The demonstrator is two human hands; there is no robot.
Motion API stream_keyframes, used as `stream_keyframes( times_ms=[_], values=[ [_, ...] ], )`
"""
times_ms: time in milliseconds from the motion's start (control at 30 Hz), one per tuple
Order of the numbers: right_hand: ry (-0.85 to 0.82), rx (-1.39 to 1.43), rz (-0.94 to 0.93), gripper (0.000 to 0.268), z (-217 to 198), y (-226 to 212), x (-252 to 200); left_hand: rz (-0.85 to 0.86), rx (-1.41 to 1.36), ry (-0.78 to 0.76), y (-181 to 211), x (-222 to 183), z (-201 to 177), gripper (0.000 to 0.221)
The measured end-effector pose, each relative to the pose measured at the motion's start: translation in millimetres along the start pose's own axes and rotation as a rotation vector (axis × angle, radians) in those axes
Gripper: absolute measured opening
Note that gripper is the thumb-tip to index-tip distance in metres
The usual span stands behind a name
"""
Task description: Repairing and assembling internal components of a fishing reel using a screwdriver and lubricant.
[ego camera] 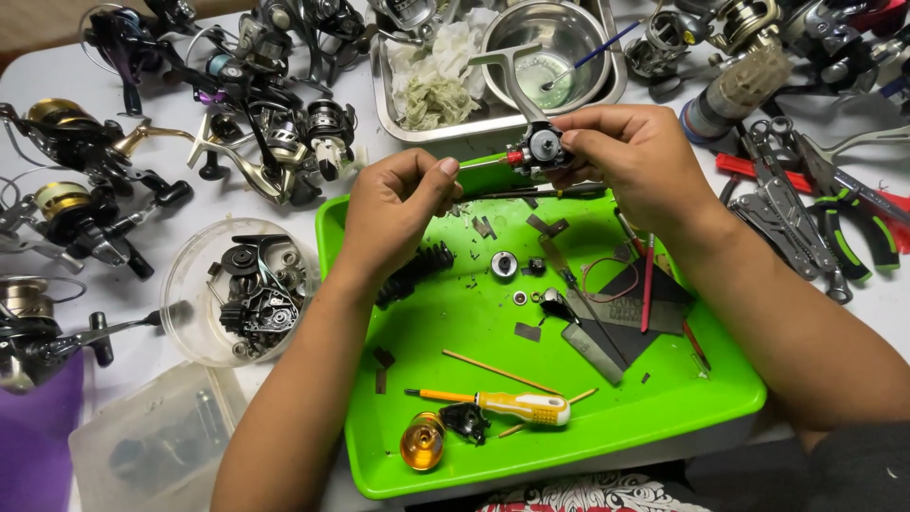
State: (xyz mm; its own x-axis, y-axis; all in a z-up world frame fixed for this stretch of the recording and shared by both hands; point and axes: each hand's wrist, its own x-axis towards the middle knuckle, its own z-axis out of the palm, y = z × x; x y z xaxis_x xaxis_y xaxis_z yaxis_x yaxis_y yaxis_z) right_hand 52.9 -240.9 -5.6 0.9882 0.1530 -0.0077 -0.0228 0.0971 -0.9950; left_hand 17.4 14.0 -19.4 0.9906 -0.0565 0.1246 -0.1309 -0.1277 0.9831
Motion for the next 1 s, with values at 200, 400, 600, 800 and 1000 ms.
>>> stream_keyframes(
  times_ms=[200, 400, 600, 800, 1000],
  values=[
    [0.018, 0.066, 0.011, 0.021, 3, -1, -1, 0.020, -0.222, -0.024, 5, -3, 0, 0.037],
    [-0.089, 0.117, 0.126, 0.022, 21, -36, -8, -0.058, -0.300, -0.235, 24, -7, 4, 0.069],
    [-0.152, 0.210, 0.181, 0.024, 54, -40, -14, 0.072, -0.468, -0.220, 4, -4, 9, 0.043],
    [-0.192, -0.067, -0.026, 0.030, 60, -37, -15, 0.034, -0.545, -0.101, 17, -10, 2, 0.061],
    [-0.288, -0.849, -0.862, 0.015, 47, -70, -17, 0.039, -0.395, -0.084, 9, -5, 1, 0.054]
  ],
)
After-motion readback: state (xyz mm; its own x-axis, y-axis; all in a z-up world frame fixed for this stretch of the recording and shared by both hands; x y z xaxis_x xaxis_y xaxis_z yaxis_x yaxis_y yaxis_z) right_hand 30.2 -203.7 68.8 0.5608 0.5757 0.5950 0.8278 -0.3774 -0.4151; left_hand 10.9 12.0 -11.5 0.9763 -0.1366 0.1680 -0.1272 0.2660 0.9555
